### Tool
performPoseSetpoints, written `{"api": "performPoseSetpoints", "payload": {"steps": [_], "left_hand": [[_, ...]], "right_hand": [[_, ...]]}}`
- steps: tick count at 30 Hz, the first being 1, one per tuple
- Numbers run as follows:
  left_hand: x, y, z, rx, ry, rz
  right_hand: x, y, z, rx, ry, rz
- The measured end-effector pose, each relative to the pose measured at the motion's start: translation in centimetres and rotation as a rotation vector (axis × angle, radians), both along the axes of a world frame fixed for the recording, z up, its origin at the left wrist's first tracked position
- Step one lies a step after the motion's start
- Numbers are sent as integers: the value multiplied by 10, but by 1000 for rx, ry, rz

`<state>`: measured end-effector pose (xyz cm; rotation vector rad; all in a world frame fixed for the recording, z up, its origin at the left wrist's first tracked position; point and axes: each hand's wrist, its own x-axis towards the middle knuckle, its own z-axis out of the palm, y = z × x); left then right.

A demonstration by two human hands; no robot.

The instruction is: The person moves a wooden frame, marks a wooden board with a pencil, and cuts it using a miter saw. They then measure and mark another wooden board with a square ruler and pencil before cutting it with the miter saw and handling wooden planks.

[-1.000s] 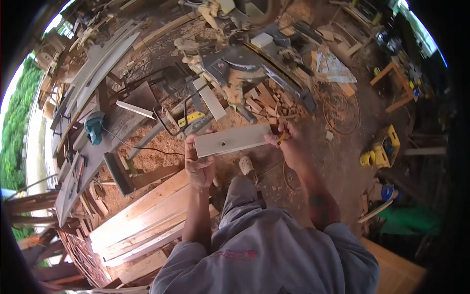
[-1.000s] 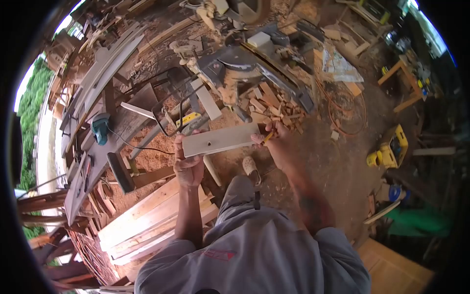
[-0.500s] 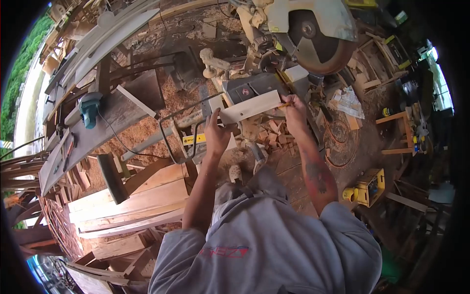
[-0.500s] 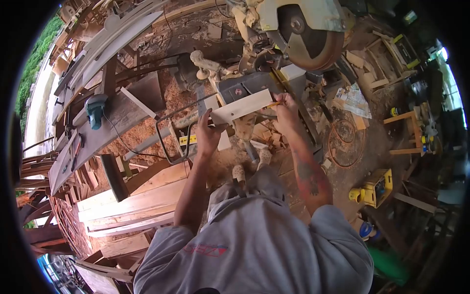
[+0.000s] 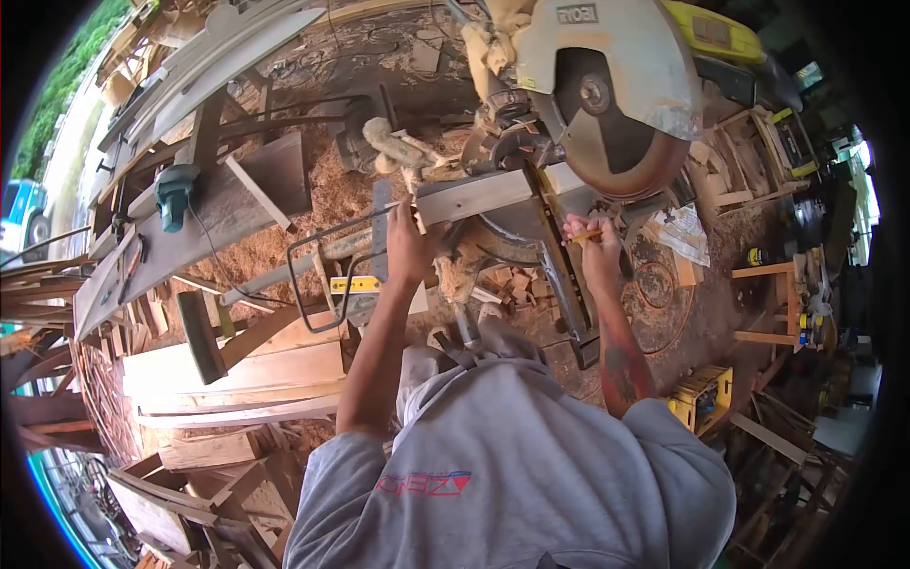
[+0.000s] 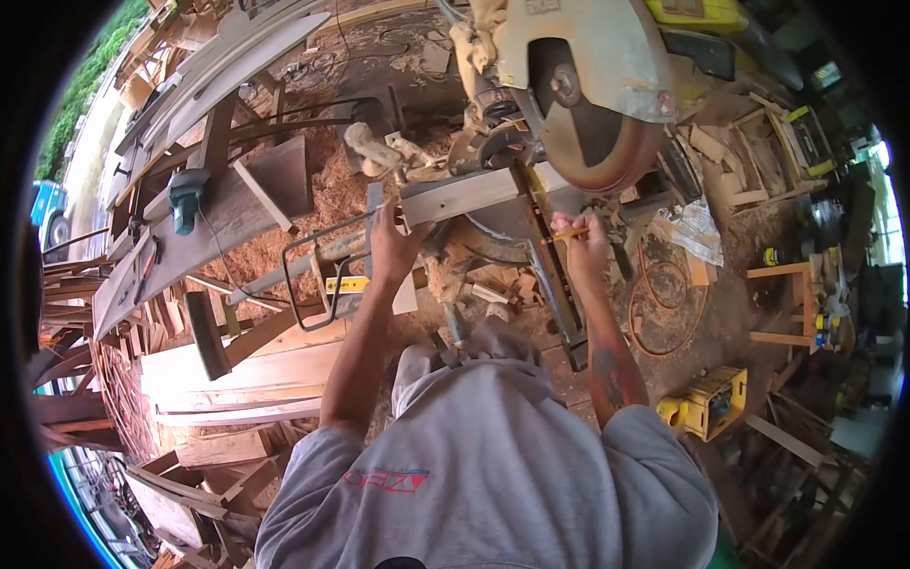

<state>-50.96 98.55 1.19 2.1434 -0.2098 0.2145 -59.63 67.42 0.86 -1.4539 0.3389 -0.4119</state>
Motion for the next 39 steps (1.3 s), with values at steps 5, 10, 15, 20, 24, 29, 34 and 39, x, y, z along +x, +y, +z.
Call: {"api": "performPoseSetpoints", "payload": {"steps": [5,10,15,20,24,29,34,39], "left_hand": [[-27,-25,6,43,-23,174],[-46,-38,-1,-6,-48,338],[-117,-4,-9,93,48,215],[-149,65,-63,117,162,512],[-90,63,-70,540,93,356],[-17,66,-53,564,868,178],[-66,83,-46,565,582,179],[-153,131,19,163,1034,-40]], "right_hand": [[-2,-20,58,-847,110,-46],[73,-52,1,-1590,-233,58],[79,-63,-30,-1340,-229,48],[-48,-74,31,-441,486,-45],[-123,-95,-20,133,720,22],[-122,-109,-106,476,982,-140],[-126,-103,-69,-38,815,-76],[-133,-43,2,-194,534,-438]]}}
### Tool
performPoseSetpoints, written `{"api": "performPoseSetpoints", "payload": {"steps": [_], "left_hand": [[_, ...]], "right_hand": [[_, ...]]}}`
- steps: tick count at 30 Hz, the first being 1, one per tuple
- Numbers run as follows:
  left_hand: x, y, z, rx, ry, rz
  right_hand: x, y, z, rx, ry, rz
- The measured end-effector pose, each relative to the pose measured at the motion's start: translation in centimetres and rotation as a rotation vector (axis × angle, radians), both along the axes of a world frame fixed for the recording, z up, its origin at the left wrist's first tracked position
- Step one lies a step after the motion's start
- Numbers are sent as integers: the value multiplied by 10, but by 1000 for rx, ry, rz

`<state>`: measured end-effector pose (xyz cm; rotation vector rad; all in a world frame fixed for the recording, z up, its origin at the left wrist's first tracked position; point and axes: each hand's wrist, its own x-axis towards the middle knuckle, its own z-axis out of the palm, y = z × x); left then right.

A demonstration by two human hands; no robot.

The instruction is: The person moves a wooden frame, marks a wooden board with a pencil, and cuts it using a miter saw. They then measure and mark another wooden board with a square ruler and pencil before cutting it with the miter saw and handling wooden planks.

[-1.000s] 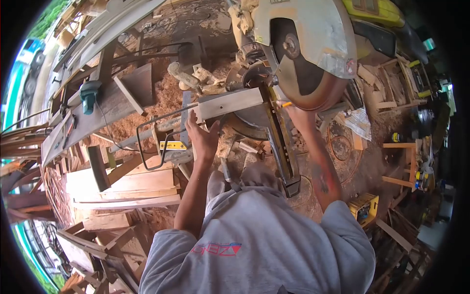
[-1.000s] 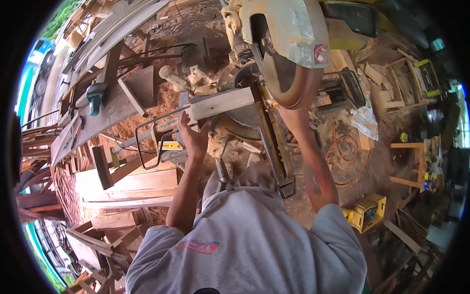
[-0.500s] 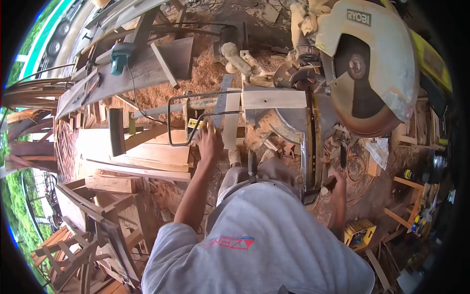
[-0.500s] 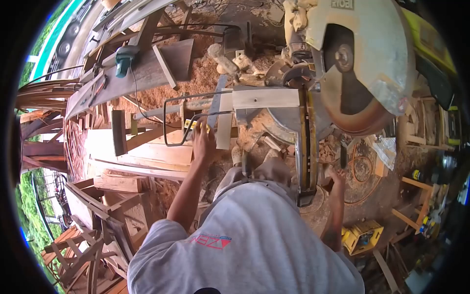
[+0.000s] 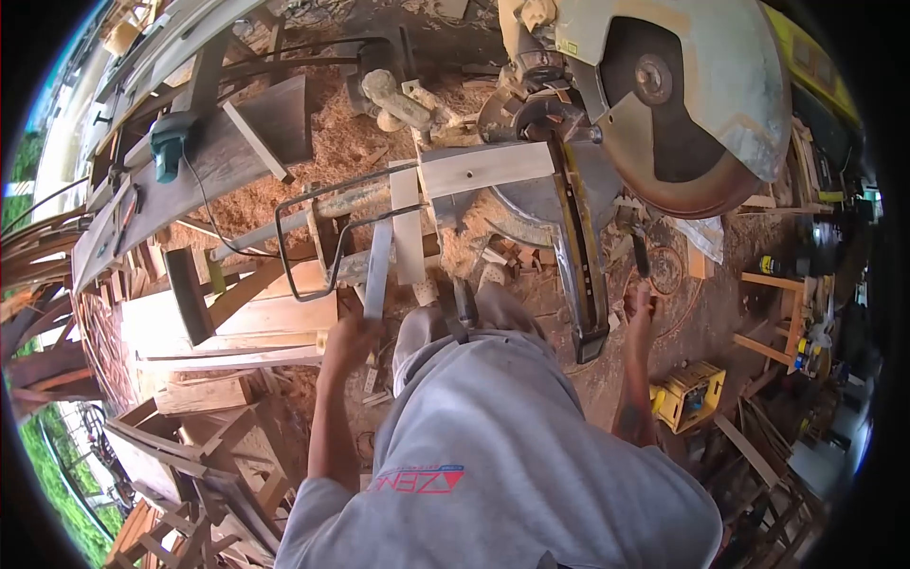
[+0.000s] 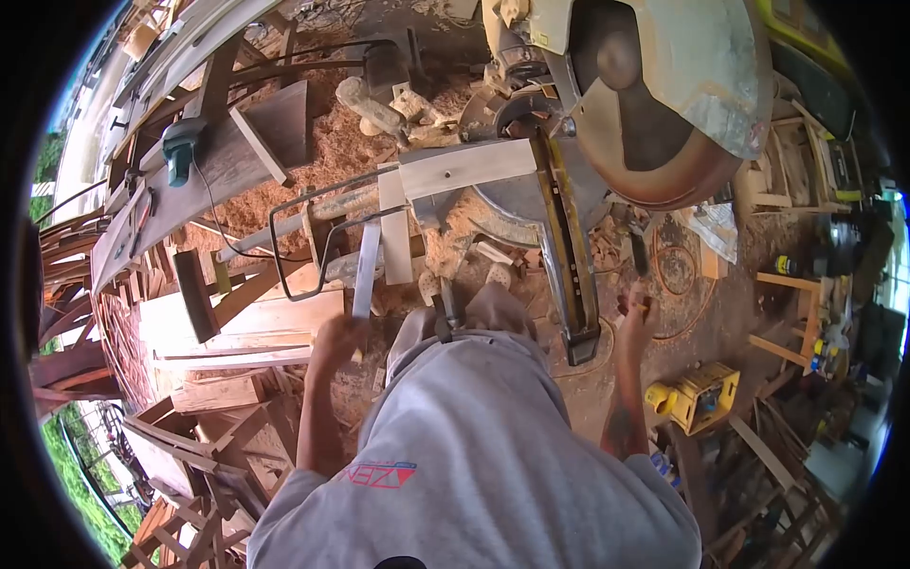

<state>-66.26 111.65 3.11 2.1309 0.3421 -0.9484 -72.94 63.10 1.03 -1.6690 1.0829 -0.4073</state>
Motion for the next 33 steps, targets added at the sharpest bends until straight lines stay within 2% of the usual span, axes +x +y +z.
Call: {"api": "performPoseSetpoints", "payload": {"steps": [2,3,5,6,7,8,9,10,11,13,14,16,18,22,24,26,29,31,32,33], "left_hand": [[-45,29,5,-440,131,161],[-54,28,25,-451,109,179],[-49,28,66,-435,7,124],[-45,30,76,-413,-83,63],[-31,26,84,-575,-34,129],[-9,24,87,-424,-235,-116],[11,5,100,-323,-429,-189],[34,-2,99,-247,-476,-310],[50,4,78,-67,-705,-471],[92,-14,84,130,-728,-619],[112,-15,74,93,-896,-716],[141,-32,80,72,-771,-707],[160,-46,78,98,-906,-765],[192,-71,63,147,-1043,-907],[198,-93,75,302,-642,-919],[203,-93,67,266,-644,-916],[199,-93,72,188,-645,-840],[193,-99,65,156,-684,-868],[190,-103,66,168,-679,-856],[186,-108,66,207,-828,-884]], "right_hand": [[1,12,28,-86,-139,-3],[-3,9,21,-91,-135,-18],[-16,-1,3,-71,-328,308],[0,18,24,-191,-347,407],[26,43,44,-311,-366,515],[39,47,38,-378,-323,612],[60,63,50,-420,-335,688],[77,70,49,-498,-348,766],[93,76,54,-540,-380,846],[116,79,49,-555,-425,907],[124,79,47,-569,-468,966],[133,79,45,-538,-474,943],[145,79,40,-500,-485,929],[173,85,24,-630,-445,813],[189,86,13,-631,-558,782],[200,85,15,-593,-538,789],[218,89,24,-533,-501,901],[228,94,27,-680,-554,1099],[232,94,27,-670,-564,1110],[235,91,27,-720,-555,1163]]}}
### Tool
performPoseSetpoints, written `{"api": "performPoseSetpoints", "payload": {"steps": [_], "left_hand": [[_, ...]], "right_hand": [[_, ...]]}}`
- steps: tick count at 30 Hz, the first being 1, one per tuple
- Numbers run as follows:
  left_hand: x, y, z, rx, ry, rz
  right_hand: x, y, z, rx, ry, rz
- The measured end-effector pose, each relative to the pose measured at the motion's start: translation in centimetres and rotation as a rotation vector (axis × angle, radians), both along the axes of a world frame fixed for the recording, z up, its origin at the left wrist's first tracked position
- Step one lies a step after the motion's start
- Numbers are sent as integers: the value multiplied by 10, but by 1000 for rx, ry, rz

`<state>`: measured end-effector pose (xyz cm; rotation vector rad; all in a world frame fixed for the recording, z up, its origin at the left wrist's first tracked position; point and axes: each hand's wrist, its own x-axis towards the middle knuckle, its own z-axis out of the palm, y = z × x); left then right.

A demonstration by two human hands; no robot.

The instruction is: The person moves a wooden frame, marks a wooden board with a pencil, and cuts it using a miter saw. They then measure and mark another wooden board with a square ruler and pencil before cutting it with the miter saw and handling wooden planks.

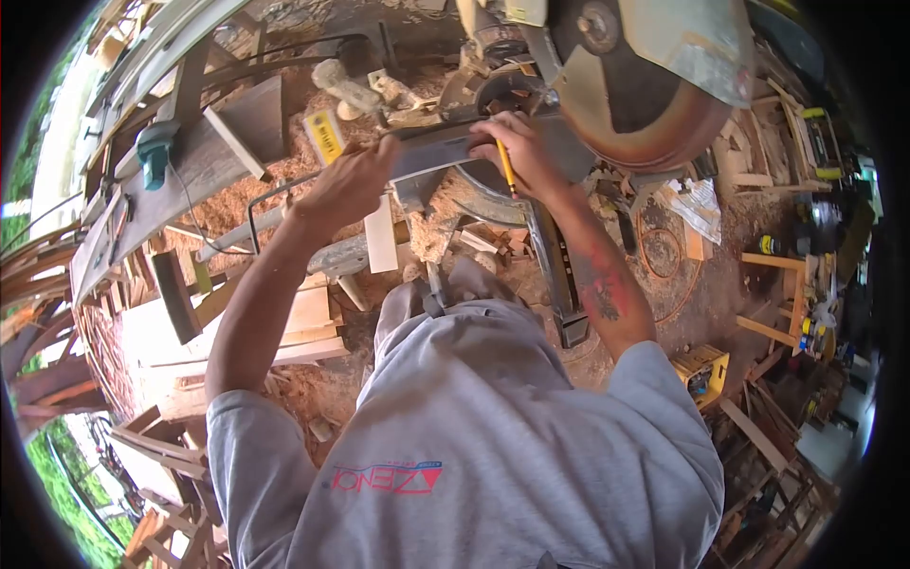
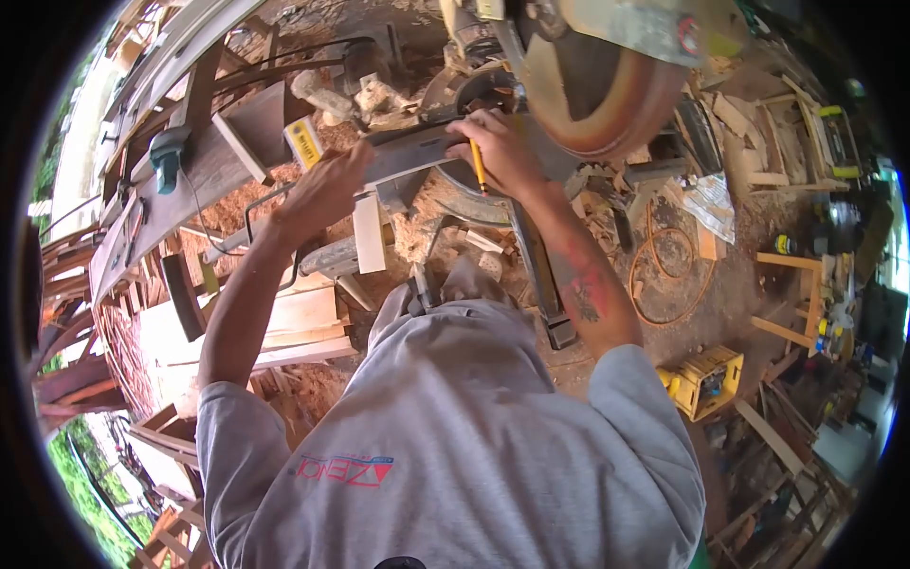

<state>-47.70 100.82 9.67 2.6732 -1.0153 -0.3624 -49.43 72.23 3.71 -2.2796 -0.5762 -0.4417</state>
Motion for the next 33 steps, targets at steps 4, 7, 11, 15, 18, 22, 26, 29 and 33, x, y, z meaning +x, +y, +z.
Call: {"api": "performPoseSetpoints", "payload": {"steps": [4,7,11,15,18,22,26,29,33], "left_hand": [[-9,2,-9,-124,-426,-46],[-24,16,-24,-212,-623,137],[-28,35,-48,-1206,646,756],[-23,27,-80,-1223,756,743],[-20,25,-77,-1288,710,681],[-17,29,-75,-1232,745,626],[-18,28,-73,-1150,659,606],[-19,29,-73,-1147,636,597],[-22,33,-63,-1178,705,585]], "right_hand": [[10,-11,-2,18,111,50],[22,-17,-14,121,172,76],[22,-17,-7,142,270,93],[22,-15,-12,158,283,69],[20,-14,-10,159,276,58],[13,-9,1,128,241,32],[13,-11,-1,160,253,27],[13,-10,-5,254,306,29],[14,-6,-1,167,233,33]]}}
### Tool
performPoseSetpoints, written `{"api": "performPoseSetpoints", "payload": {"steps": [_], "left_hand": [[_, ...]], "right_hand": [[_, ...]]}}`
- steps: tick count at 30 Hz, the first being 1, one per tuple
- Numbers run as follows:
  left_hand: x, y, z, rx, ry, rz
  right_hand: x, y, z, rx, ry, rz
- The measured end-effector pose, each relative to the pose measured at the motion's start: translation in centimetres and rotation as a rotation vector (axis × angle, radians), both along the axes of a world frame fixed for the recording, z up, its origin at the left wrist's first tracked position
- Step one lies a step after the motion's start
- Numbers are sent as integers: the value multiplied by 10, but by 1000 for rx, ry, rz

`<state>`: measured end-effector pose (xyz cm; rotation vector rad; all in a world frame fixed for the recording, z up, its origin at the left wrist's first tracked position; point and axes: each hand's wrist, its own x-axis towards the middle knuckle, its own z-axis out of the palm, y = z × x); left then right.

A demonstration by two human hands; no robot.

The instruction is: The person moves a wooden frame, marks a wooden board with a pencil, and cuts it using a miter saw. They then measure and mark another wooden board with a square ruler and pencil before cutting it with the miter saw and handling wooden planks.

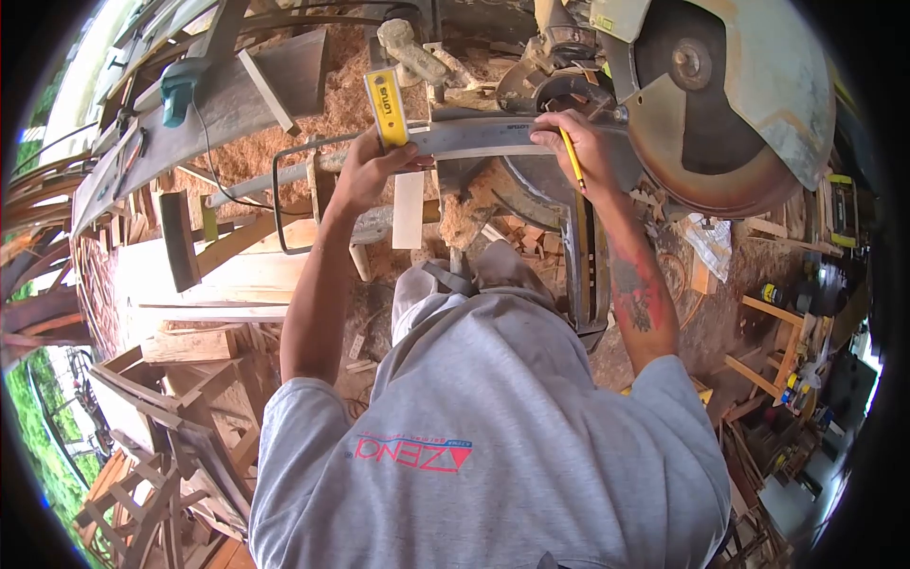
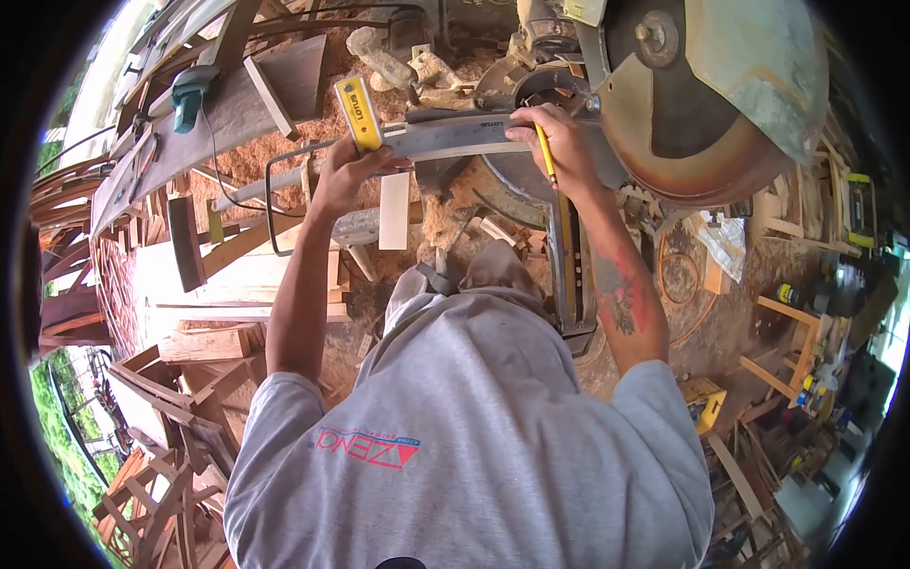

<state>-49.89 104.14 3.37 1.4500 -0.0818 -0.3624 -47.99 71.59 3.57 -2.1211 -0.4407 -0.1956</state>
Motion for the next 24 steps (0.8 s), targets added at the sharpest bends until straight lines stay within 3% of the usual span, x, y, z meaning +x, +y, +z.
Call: {"api": "performPoseSetpoints", "payload": {"steps": [4,16,19,21,24], "left_hand": [[3,5,-2,-165,133,2],[13,8,-6,-11,80,-57],[11,7,-4,-54,137,-50],[10,8,-6,-69,132,-44],[10,8,-3,-73,139,-34]], "right_hand": [[0,6,-2,-53,-87,11],[-1,11,-3,-105,-148,-10],[-4,7,-10,96,-20,-62],[-9,4,-5,317,-41,-243],[-18,-20,2,203,50,-247]]}}
